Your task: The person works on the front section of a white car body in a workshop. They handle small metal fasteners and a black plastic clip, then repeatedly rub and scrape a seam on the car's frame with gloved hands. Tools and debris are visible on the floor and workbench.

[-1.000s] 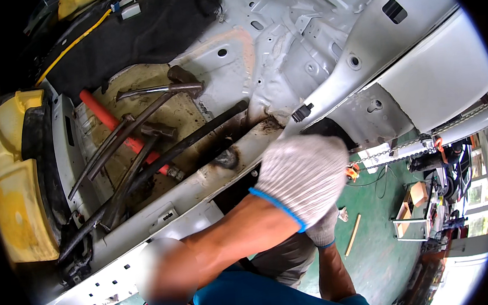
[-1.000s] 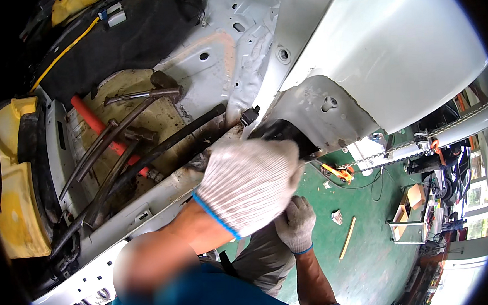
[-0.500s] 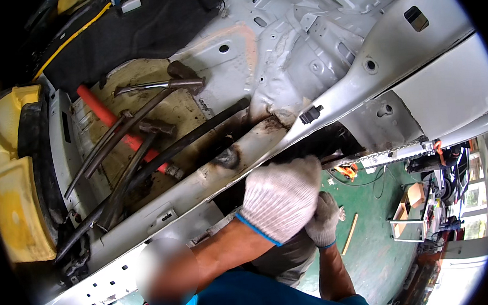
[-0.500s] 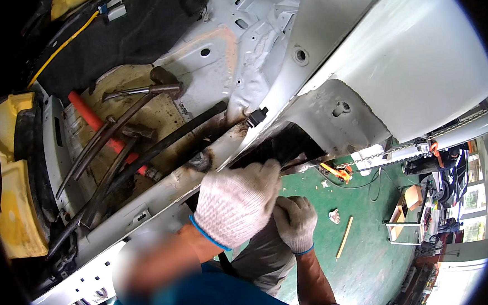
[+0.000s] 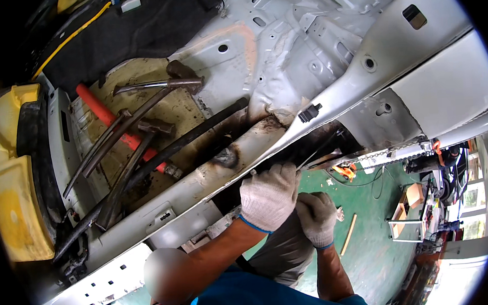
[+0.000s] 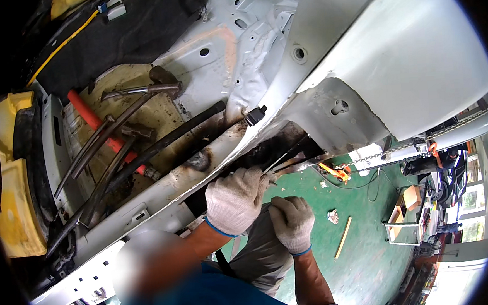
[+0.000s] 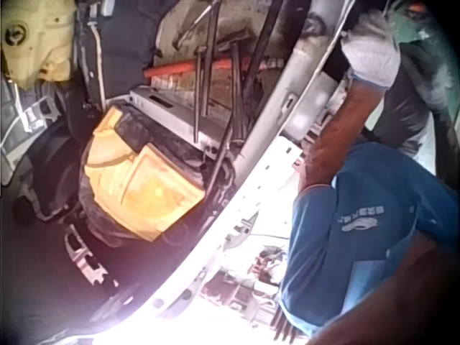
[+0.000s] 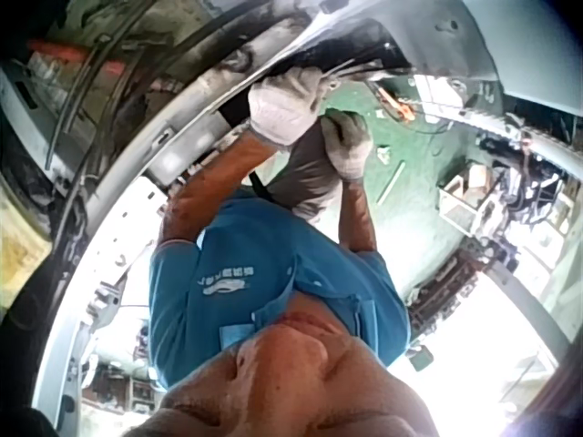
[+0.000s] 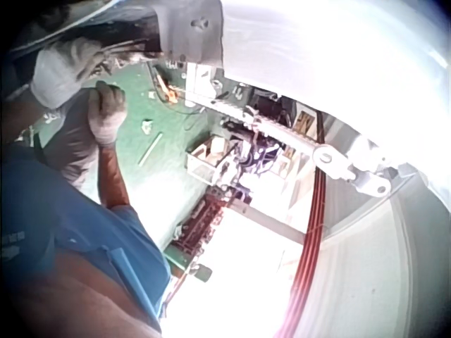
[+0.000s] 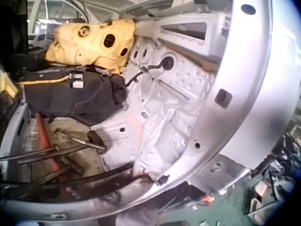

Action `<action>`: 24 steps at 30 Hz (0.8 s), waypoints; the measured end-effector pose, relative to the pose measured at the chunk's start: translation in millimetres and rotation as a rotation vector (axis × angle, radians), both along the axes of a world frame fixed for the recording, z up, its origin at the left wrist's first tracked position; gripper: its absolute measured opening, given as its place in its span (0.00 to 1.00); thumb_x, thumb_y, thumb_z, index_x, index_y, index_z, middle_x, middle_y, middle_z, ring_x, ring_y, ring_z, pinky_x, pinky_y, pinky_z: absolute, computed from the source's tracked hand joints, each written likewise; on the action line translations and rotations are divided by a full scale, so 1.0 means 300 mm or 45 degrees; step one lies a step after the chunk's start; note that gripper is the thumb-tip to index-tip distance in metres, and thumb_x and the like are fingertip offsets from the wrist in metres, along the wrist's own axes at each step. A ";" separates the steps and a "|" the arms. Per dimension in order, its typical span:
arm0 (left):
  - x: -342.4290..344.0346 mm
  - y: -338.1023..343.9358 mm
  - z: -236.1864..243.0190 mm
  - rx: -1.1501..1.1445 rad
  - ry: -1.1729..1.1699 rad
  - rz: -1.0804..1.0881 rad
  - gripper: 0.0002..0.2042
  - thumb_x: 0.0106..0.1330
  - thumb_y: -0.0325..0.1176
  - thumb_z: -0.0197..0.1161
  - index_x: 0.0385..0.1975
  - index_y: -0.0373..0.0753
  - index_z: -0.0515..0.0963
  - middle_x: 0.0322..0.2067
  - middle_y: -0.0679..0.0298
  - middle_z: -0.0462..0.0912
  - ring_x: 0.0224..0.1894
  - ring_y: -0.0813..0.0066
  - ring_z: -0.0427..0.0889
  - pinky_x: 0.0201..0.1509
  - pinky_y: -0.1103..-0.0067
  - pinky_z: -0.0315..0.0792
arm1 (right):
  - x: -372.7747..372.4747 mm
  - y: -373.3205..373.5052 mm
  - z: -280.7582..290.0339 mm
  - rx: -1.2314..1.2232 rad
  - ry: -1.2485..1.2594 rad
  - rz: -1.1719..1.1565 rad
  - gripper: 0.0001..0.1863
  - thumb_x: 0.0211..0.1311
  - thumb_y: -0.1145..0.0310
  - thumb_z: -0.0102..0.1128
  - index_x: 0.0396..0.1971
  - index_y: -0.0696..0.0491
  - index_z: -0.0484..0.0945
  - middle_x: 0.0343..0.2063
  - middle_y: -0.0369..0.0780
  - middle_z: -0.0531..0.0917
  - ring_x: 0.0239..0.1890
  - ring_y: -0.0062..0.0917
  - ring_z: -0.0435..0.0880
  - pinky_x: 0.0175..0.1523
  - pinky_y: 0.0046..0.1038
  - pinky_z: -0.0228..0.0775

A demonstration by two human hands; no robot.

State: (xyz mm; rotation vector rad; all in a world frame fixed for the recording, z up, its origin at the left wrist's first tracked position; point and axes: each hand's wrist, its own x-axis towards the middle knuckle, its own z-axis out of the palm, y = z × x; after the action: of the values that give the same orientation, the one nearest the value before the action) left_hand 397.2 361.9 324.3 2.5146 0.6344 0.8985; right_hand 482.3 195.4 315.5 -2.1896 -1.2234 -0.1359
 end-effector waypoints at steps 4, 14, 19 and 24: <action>0.007 -0.001 -0.004 -0.031 -0.098 0.020 0.09 0.68 0.42 0.67 0.33 0.47 0.77 0.20 0.63 0.74 0.18 0.61 0.79 0.19 0.65 0.71 | -0.002 0.000 0.006 -0.013 -0.007 -0.004 0.08 0.53 0.75 0.70 0.34 0.52 0.86 0.31 0.42 0.85 0.34 0.41 0.84 0.41 0.39 0.76; 0.012 -0.001 -0.021 -0.136 -0.251 -0.007 0.07 0.67 0.39 0.69 0.36 0.44 0.81 0.21 0.61 0.77 0.18 0.57 0.78 0.21 0.64 0.72 | -0.007 -0.022 0.002 0.034 -0.021 -0.022 0.08 0.54 0.75 0.70 0.35 0.51 0.86 0.31 0.42 0.85 0.34 0.41 0.83 0.41 0.39 0.76; -0.007 -0.002 -0.003 -0.040 -0.182 0.016 0.08 0.66 0.41 0.69 0.42 0.51 0.84 0.23 0.62 0.77 0.19 0.60 0.79 0.20 0.65 0.72 | -0.006 -0.044 -0.001 0.009 -0.004 -0.039 0.08 0.54 0.75 0.70 0.35 0.51 0.85 0.31 0.42 0.85 0.34 0.41 0.83 0.41 0.39 0.76; 0.010 0.022 -0.046 0.042 -0.082 -0.080 0.11 0.67 0.48 0.67 0.39 0.50 0.82 0.26 0.62 0.79 0.20 0.61 0.79 0.20 0.66 0.74 | -0.008 -0.051 0.006 0.014 0.006 -0.041 0.08 0.54 0.75 0.70 0.35 0.51 0.85 0.31 0.42 0.85 0.34 0.41 0.83 0.41 0.39 0.76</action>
State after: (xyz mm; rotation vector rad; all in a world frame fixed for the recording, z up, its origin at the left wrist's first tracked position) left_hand 400.2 368.5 310.4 2.5087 0.5214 0.9702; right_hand 479.9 180.2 317.2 -2.1996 -1.1824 -0.1504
